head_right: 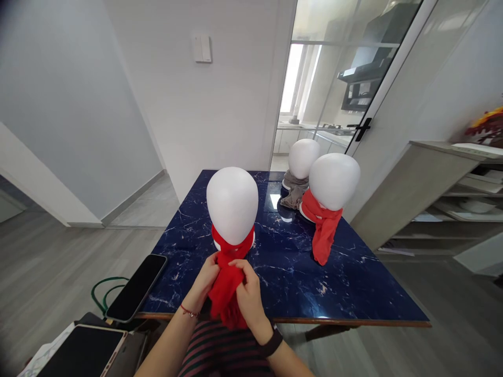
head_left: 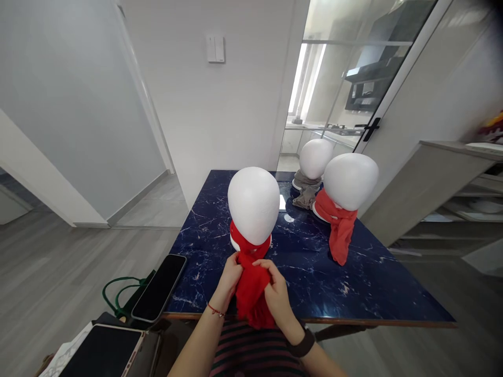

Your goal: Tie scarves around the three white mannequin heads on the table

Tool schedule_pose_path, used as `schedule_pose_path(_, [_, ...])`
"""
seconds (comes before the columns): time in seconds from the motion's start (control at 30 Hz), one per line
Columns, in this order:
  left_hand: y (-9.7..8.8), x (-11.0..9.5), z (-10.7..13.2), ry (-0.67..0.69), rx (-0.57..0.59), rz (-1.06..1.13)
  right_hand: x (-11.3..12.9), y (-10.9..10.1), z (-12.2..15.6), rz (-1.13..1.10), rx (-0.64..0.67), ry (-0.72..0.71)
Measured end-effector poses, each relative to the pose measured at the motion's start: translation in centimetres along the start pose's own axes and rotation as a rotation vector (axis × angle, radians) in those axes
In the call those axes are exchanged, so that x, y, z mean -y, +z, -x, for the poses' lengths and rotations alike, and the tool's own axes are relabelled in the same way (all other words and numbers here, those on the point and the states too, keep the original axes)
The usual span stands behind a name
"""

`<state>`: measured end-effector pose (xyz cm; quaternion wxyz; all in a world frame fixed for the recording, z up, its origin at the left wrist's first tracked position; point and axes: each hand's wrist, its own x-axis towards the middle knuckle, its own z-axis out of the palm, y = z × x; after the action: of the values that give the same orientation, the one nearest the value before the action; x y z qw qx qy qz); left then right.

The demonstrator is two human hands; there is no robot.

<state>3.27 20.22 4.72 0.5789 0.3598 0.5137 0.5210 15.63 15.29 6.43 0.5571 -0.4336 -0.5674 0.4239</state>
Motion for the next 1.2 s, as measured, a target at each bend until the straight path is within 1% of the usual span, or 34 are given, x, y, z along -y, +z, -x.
schedule_pose_path(0.1, [0.2,0.1,0.0,-0.016,-0.008,0.068,0.1,-0.6,-0.8,-0.248,-0.14,0.182])
schedule_pose_path(0.17, [0.4,0.2,-0.1,-0.024,-0.012,0.112,0.2,-0.9,-1.4,-0.361,-0.22,0.234])
schedule_pose_path(0.27, [0.4,0.5,-0.3,-0.031,-0.013,0.155,0.3,-1.8,-2.5,-0.532,-0.293,0.292])
schedule_pose_path(0.37, [0.3,0.7,-0.4,-0.019,-0.015,0.179,0.3,-3.1,-3.6,-0.701,-0.308,0.389])
schedule_pose_path(0.47, [0.2,0.6,-0.3,-0.016,-0.022,0.188,0.6,-3.9,-4.1,-0.75,-0.216,0.495])
schedule_pose_path(0.53, [0.4,0.4,0.0,-0.024,-0.014,0.203,0.9,-3.6,-3.9,-0.693,-0.157,0.475])
schedule_pose_path(0.6, [0.6,0.3,0.3,-0.017,-0.001,0.227,1.1,-2.5,-3.2,-0.543,-0.121,0.353])
schedule_pose_path(0.67, [0.7,0.2,0.5,0.008,0.003,0.246,0.8,-1.2,-2.2,-0.263,-0.029,0.164])
schedule_pose_path(0.73, [0.8,0.2,0.6,0.043,-0.006,0.249,-0.1,-0.2,-1.5,0.098,0.099,-0.032])
schedule_pose_path(0.8, [0.7,0.4,0.5,0.063,-0.018,0.247,-1.2,0.2,-1.1,0.396,0.191,-0.168])
schedule_pose_path(0.83, [0.6,0.5,0.5,0.066,-0.018,0.249,-1.7,0.2,-1.1,0.499,0.199,-0.203])
schedule_pose_path(0.93, [0.5,0.9,0.2,0.063,-0.015,0.25,-2.5,-0.3,-1.8,0.661,0.189,-0.23])
schedule_pose_path(1.03, [0.4,1.2,0.1,0.059,-0.015,0.21,-1.9,-1.1,-3.3,0.693,0.171,-0.208])
schedule_pose_path(1.1, [0.4,1.3,0.0,0.061,-0.011,0.187,-1.3,-1.7,-4.2,0.662,0.148,-0.167])
schedule_pose_path(1.13, [0.3,1.4,-0.1,0.067,-0.015,0.18,-1.0,-2.1,-4.6,0.625,0.157,-0.134])
schedule_pose_path(1.2, [0.2,1.6,-0.1,0.083,-0.032,0.166,-0.4,-2.8,-5.2,0.491,0.251,-0.021])
